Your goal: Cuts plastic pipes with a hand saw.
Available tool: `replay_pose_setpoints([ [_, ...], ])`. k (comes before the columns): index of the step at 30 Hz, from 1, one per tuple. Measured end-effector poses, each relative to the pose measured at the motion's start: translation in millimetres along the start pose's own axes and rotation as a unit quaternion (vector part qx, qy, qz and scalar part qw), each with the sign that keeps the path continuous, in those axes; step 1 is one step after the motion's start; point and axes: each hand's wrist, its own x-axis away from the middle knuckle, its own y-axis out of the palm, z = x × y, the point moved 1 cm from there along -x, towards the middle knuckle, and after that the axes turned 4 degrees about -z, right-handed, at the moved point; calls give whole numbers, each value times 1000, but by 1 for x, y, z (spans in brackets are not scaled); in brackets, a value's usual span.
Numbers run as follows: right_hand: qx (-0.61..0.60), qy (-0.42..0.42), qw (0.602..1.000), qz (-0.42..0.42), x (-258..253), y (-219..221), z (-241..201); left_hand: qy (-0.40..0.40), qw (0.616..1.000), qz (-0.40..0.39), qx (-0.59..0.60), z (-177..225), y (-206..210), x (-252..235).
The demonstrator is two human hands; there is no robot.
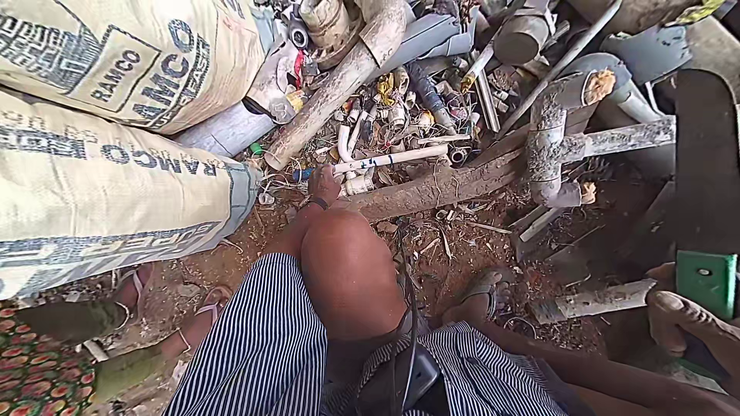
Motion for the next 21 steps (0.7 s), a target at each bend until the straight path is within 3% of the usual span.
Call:
replay_pose_setpoints([
  [9,-12,33,999,24,-10,4,-4,-14,999,5,36,25,-15,-43],
  [16,24,73,996,39,-22,8,-11,-50,998,-30,-39,40,-17,-73],
  [21,23,73,997,34,-26,11,-15,-57,998,5,-5,42,-13,-74],
])
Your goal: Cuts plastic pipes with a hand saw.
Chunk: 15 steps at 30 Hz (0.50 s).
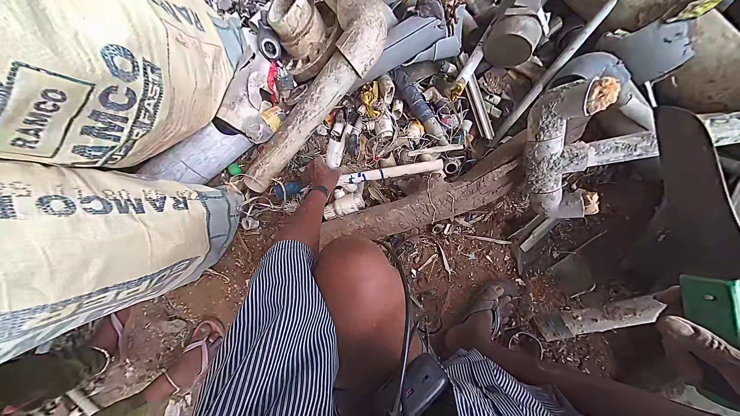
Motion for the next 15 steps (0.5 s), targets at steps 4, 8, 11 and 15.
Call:
replay_pose_setpoints([
  [4,27,3,1000,5,3,0,-4,37,997,65,-1,-1,1,7],
  [8,32,-20,999,-3,5,-8,11,62,994,89,-18,-7,-7,19],
  [11,31,-36,999,-27,6,-21,37,70,988,119,71,-36,-12,-3],
  [15,40,-31,999,3,17,-14,32,92,980,178,17,-74,15,-34],
])
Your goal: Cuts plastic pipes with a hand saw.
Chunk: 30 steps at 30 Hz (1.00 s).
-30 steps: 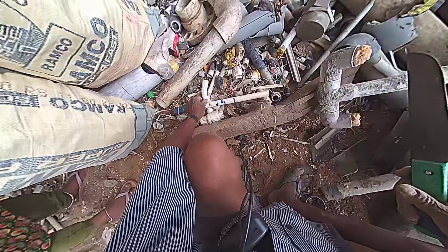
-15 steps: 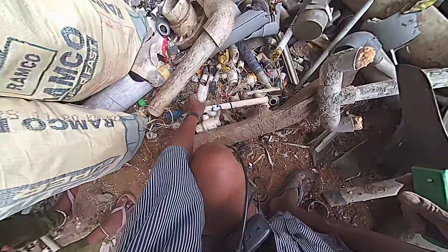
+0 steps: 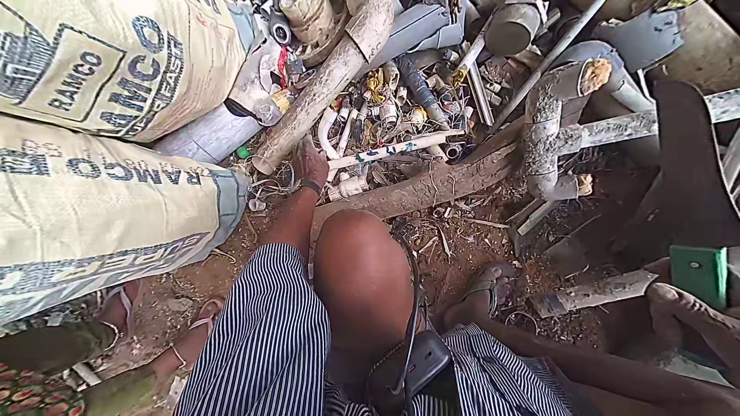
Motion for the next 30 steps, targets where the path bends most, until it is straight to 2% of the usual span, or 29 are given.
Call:
replay_pose_setpoints([
  [4,-2,5,1000,-3,5,2,-1,81,989,-76,-102,-6,32,11],
  [11,5,-3,1000,-1,-9,-6,24,152,958,-128,-206,-1,47,0],
  [13,9,-8,1000,-3,-11,-7,26,161,959,-127,-197,-6,47,-1],
  [17,8,5,1000,4,-6,2,1,159,963,-124,-179,-12,48,-4],
  [23,21,-29,999,22,-11,-10,39,133,961,-147,-191,-1,42,4],
  [26,18,-8,999,40,-6,-8,31,126,967,-135,-178,5,41,14],
  [30,30,-9,998,50,-4,-8,27,179,971,-39,-154,6,18,27],
])
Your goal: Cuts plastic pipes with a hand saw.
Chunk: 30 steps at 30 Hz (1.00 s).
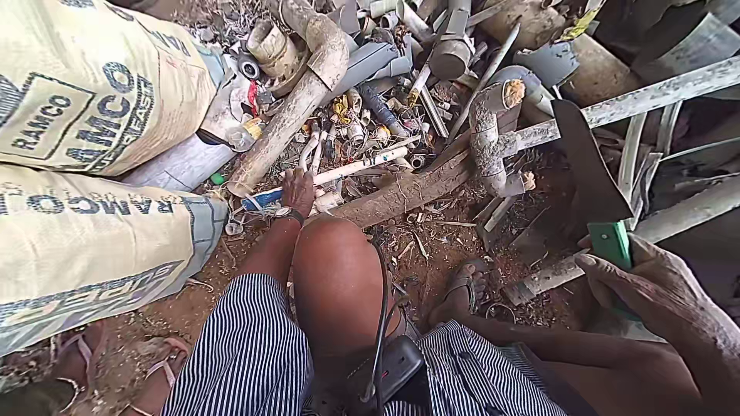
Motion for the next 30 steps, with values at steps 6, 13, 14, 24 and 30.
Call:
replay_pose_setpoints([
  [6,2,-41,999,-8,2,-4,4,0,998,62,-11,16,-76,40],
  [13,3,-60,998,-4,10,-2,-7,85,978,188,7,46,-133,65],
  [14,6,-60,998,3,12,-2,-8,100,973,206,13,52,-140,69],
  [24,-5,-108,982,158,17,-7,-12,336,937,88,46,110,-172,103],
  [30,79,-122,978,152,23,-1,-26,383,922,44,24,143,-168,129],
])
